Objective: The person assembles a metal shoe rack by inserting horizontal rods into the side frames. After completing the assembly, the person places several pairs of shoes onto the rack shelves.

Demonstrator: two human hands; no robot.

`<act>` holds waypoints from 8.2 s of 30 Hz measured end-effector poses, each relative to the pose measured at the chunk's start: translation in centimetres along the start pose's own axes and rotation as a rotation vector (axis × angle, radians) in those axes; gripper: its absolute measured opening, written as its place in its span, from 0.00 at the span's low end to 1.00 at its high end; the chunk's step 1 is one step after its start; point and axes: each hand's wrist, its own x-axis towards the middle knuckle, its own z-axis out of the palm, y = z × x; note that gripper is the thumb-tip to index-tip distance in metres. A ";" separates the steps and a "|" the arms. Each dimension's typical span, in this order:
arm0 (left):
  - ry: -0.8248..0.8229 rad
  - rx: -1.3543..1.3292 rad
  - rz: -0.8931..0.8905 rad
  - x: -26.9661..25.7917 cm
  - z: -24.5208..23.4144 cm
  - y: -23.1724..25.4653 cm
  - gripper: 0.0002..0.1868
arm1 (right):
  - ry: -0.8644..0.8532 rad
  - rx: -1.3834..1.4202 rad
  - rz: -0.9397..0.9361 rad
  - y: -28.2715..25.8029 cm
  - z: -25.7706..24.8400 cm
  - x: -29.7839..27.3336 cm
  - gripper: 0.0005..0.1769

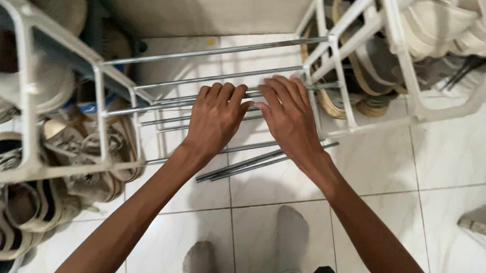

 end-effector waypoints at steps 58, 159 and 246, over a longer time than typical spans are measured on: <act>-0.318 -0.310 0.237 2.5 -2.3 5.7 0.13 | -0.192 -0.181 0.371 -2.3 -9.5 -8.0 0.12; -0.444 0.235 0.297 -11.6 -0.5 2.8 0.14 | -0.411 0.181 -0.062 2.1 1.0 -13.7 0.08; 0.561 -0.089 -0.723 -17.1 -9.1 -0.6 0.19 | -0.308 0.316 -0.013 -13.3 5.6 1.1 0.14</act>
